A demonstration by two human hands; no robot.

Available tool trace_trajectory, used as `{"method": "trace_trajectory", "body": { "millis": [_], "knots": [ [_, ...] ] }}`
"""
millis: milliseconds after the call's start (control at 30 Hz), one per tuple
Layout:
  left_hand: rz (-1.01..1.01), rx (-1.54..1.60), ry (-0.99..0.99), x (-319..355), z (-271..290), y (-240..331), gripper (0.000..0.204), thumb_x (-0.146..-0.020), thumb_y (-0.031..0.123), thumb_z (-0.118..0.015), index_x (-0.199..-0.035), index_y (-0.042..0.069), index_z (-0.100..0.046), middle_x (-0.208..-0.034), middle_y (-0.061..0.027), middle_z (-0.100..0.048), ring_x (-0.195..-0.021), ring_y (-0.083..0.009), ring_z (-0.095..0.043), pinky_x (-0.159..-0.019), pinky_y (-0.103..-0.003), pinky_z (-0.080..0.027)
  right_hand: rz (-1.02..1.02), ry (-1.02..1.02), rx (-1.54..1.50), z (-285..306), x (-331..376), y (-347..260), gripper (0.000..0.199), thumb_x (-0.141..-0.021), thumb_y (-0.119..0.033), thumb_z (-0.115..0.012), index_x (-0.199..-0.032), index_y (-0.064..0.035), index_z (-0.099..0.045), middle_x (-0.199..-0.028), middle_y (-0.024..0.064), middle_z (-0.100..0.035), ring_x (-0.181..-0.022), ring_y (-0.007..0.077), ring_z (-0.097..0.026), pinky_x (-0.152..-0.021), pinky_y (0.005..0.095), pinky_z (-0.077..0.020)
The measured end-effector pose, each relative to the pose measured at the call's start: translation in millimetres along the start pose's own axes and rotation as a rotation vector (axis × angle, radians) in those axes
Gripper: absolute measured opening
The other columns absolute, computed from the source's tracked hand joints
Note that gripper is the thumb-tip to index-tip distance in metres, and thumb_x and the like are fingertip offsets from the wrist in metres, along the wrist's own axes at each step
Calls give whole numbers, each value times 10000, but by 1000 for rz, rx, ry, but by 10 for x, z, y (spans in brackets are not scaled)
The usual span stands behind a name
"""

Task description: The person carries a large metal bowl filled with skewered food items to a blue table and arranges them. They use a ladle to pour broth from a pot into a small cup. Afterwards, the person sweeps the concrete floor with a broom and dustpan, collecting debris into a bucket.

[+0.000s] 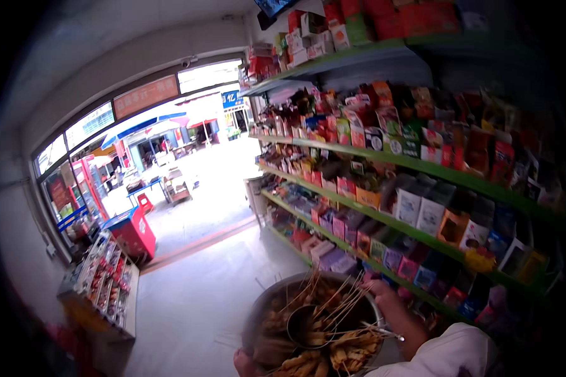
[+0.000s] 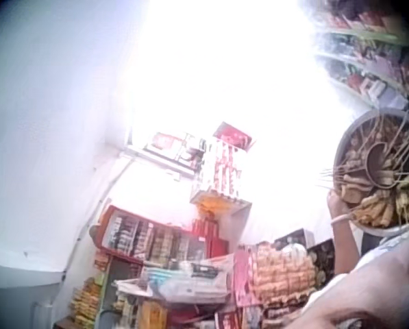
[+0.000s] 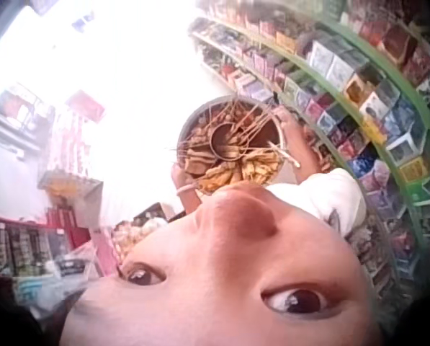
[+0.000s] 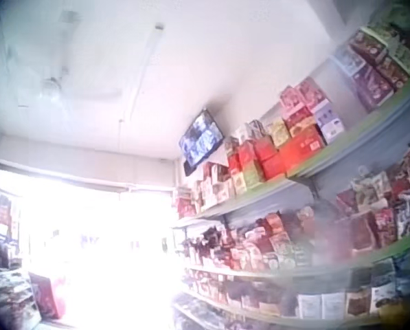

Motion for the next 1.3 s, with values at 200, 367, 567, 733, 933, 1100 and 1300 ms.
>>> {"method": "trace_trajectory", "body": {
  "millis": [200, 367, 567, 733, 933, 1100, 1300],
  "knots": [
    [-7, 200, 40, -2912, 127, 423, 190, -889, 146, -473, -775, 26, -567, -775, -87, -597, -656, -150, -514, -554, -322, -439, -69, 64, -109, -2216, -1603, -397, 122, -874, -96, -574, -868, 4, -643, -731, 119, -634, -629, 242, -614, -628, 400, -527],
    [101, 289, 2, -5411, 81, 962, 174, -890, 124, -435, -815, 33, -562, -811, -70, -580, -713, -150, -545, -602, -279, -467, 68, 231, -89, -3585, -3805, -445, 150, -875, -142, -610, -893, -3, -663, -849, 126, -643, -700, 238, -623, -651, 392, -528],
    [102, 275, -42, -8297, 255, 1273, 173, -888, 146, -472, -869, 7, -574, -837, -107, -604, -731, -198, -588, -650, -338, -499, 89, 192, 49, -5169, -6342, -526, 356, -890, -234, -650, -1184, -36, -611, -1290, 187, -522, -1033, 297, -560, -863, 495, -451],
    [115, 294, 51, -10897, 719, 1491, 157, -885, 124, -484, -891, -7, -571, -851, -140, -615, -737, -245, -612, -657, -366, -504, 84, 115, 104, -7078, -8105, -651, 162, -839, -132, -659, -962, -30, -632, -971, 99, -569, -866, 227, -567, -790, 383, -451],
    [97, 312, 112, -13567, 888, 2414, 208, -962, 133, -398, -1025, -29, -513, -975, -140, -601, -824, -249, -623, -758, -405, -534, 104, -37, 38, -9087, -10212, -991, 54, -836, -86, -593, -803, -66, -630, -751, 61, -615, -685, 208, -593, -659, 345, -495],
    [108, 235, 115, -16240, 1113, 2809, 166, -959, 146, -447, -937, 16, -548, -849, -61, -608, -726, -150, -579, -711, -305, -497, 255, 41, 193, -10526, -12260, -1238, 50, -856, -121, -620, -870, -79, -641, -799, 27, -635, -728, 148, -600, -673, 316, -490],
    [67, 164, 210, -18724, 1861, 2966, 155, -944, 105, -432, -898, 44, -568, -862, -40, -594, -789, -123, -546, -752, -284, -466, 20, -73, 186, -12714, -14254, -749, 101, -881, -114, -593, -941, -50, -644, -888, 45, -663, -782, 163, -616, -733, 316, -501]
  ]
}}
Point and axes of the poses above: each hand's wrist, its own x-axis away from the middle knuckle, its own z-axis out of the back of the hand, y = z × x, the point moved 1 cm from there along -x, towards the middle knuckle
